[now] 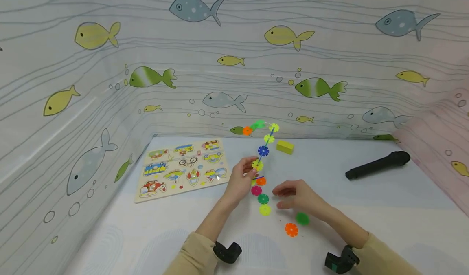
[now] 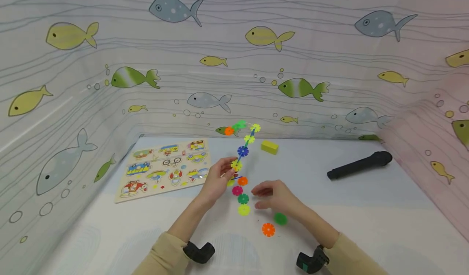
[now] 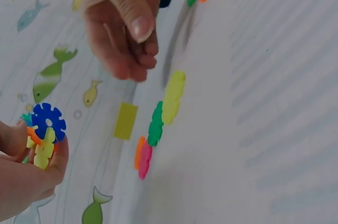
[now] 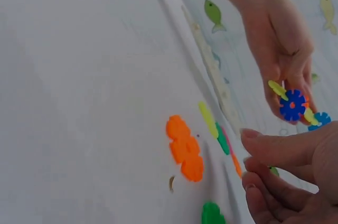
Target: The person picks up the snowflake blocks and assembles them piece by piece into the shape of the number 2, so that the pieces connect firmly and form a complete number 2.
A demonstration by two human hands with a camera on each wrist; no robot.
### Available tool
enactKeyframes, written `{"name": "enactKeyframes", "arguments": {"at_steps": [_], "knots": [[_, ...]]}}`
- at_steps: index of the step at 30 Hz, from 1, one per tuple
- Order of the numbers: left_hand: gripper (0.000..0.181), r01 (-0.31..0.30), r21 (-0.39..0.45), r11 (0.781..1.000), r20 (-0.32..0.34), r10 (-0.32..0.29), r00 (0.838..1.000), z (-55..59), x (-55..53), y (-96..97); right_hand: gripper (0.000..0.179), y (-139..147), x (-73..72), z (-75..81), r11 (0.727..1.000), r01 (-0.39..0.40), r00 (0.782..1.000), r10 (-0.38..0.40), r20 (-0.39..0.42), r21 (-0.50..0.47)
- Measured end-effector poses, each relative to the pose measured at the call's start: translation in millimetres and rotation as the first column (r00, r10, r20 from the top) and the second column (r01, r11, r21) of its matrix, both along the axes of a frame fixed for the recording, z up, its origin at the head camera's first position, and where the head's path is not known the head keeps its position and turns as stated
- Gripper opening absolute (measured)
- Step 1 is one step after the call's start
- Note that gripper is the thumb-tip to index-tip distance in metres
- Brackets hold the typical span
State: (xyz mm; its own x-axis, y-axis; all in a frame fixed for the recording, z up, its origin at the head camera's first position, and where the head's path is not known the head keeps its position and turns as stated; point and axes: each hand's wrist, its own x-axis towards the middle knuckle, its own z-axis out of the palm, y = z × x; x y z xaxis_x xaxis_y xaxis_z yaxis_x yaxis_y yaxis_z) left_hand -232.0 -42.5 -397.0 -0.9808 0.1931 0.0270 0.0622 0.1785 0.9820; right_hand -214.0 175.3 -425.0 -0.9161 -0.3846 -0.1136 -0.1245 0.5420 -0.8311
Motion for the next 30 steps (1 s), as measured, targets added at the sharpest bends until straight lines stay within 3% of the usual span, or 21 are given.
{"name": "enactKeyframes", "arguments": {"at_steps": [4, 8, 12, 16, 21, 26, 30], "knots": [[0.037, 0.0, -0.02, 1.0, -0.015, -0.001, 1.0, 2.4, 0.9, 1.3, 0.032, 19, 9.7, -2.0, 0.989, -0.141, 0.99, 0.141, 0.007, 0.055], [0.037, 0.002, -0.045, 0.999, -0.025, -0.003, 1.0, 2.9, 1.9, 1.8, 0.028, 30, 17.6, -6.2, 0.954, -0.291, 0.957, 0.292, -0.001, 0.079], [0.037, 0.005, -0.05, 0.999, -0.02, -0.006, 1.0, 1.1, 1.6, 2.5, 0.024, 32, 23.5, -10.1, 0.931, -0.35, 0.936, 0.352, -0.002, 0.106], [0.037, 0.007, -0.047, 0.999, -0.02, -0.007, 1.0, -1.1, 0.9, 3.8, 0.021, 30, 21.8, -10.4, 0.931, -0.333, 0.94, 0.339, -0.016, 0.152], [0.037, 0.008, -0.036, 0.999, -0.012, -0.008, 1.0, -1.6, 0.9, 5.6, 0.023, 29, 9.1, -7.0, 0.941, -0.293, 0.948, 0.309, -0.072, 0.171], [0.036, 0.007, -0.038, 0.999, -0.013, -0.008, 1.0, -2.1, 1.9, 6.4, 0.025, 24, -8.3, -7.1, 0.97, -0.157, 0.979, 0.178, -0.098, 0.187], [0.036, 0.012, -0.035, 0.999, -0.004, -0.012, 1.0, -2.4, 3.1, 7.4, 0.024, 14, -18.1, -9.5, 0.985, -0.039, 0.99, 0.062, -0.129, 0.17]]}}
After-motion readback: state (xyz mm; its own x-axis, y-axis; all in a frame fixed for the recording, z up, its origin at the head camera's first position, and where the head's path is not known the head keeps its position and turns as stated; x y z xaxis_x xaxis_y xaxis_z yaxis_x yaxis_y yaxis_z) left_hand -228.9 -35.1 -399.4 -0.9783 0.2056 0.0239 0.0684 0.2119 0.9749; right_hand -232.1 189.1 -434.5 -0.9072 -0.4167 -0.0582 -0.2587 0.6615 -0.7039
